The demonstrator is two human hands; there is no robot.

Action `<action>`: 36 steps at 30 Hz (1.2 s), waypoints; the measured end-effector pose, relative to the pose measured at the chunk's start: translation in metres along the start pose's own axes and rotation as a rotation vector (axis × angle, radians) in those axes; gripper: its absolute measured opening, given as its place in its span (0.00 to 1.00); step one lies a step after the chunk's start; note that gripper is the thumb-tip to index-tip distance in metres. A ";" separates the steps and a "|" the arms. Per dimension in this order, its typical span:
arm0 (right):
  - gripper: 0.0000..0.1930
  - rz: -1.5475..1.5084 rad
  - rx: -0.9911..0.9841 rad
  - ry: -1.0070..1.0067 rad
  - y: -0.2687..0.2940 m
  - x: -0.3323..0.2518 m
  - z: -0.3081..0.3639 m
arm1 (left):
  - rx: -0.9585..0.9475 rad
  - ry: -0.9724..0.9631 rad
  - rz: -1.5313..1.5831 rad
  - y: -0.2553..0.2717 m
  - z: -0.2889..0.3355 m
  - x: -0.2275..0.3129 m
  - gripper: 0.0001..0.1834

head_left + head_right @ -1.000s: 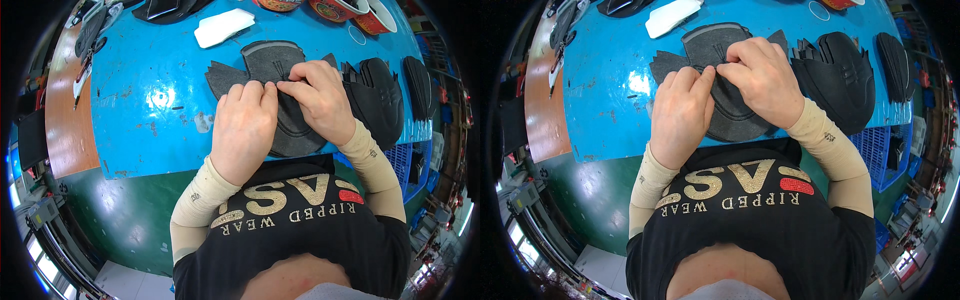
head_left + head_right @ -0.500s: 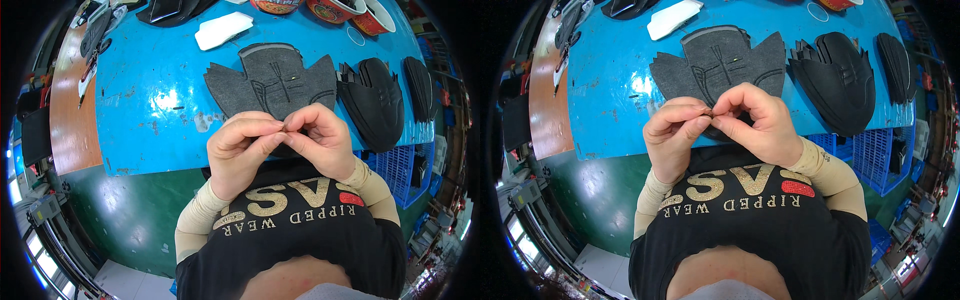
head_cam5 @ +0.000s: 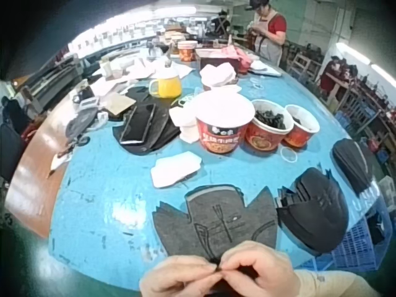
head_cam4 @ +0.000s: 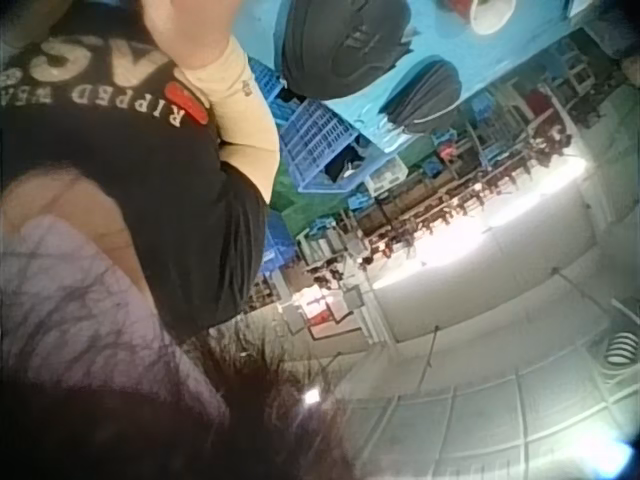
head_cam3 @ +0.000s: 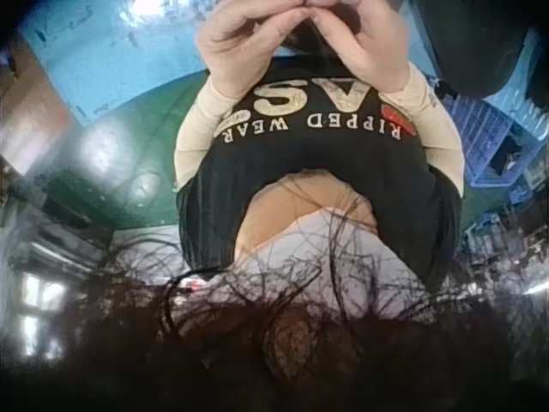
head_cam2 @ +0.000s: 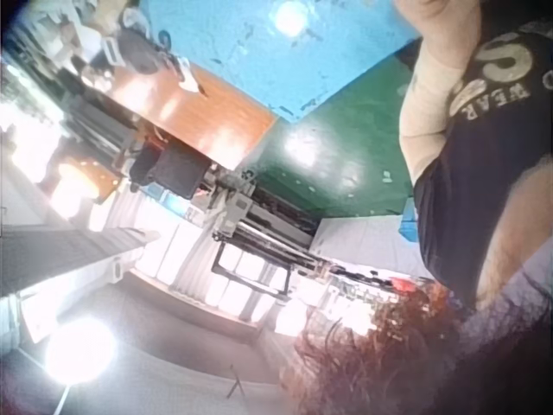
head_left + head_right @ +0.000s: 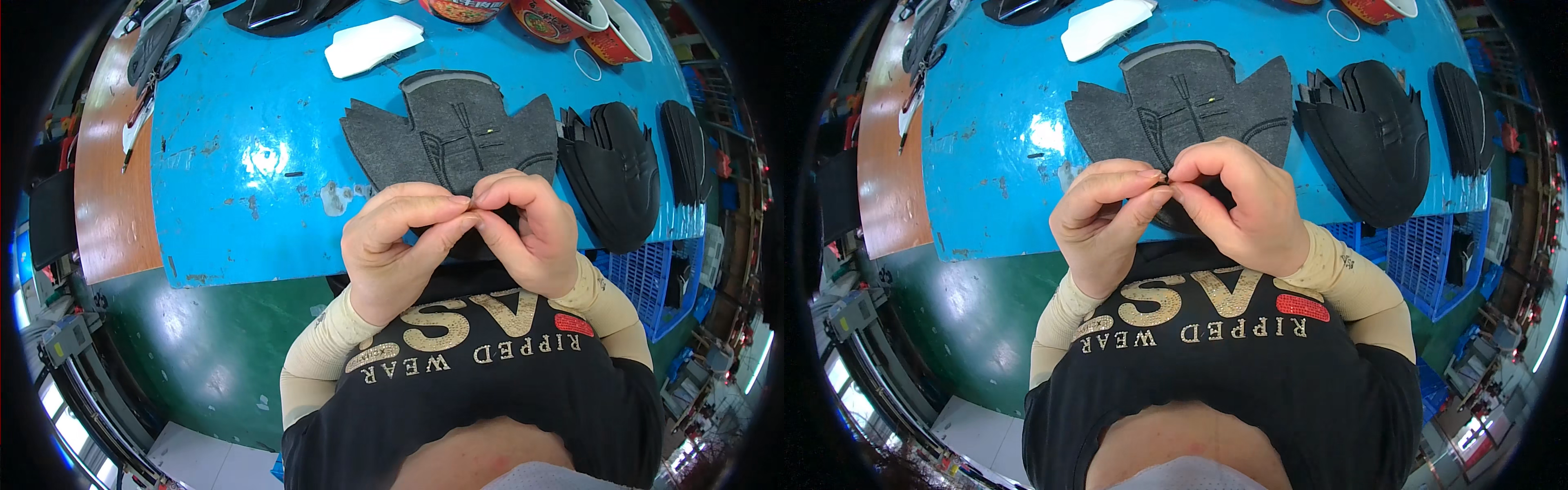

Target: The person assembles shoe upper panels by hand, inserting small plastic clips from component bins into pre-cut slots in the panels on a work table.

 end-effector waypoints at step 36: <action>0.10 0.771 -0.143 0.340 0.028 0.007 -0.040 | -0.276 -0.243 -1.106 -0.020 -0.027 0.004 0.18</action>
Point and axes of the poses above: each hand's wrist, its own z-axis away from the middle knuckle, its own y-axis out of the back of the hand, x = y × z, the point moved 4 cm from there along -z, towards the middle knuckle, and after that the axes turned 2 degrees about -z, right-handed, at the moved point
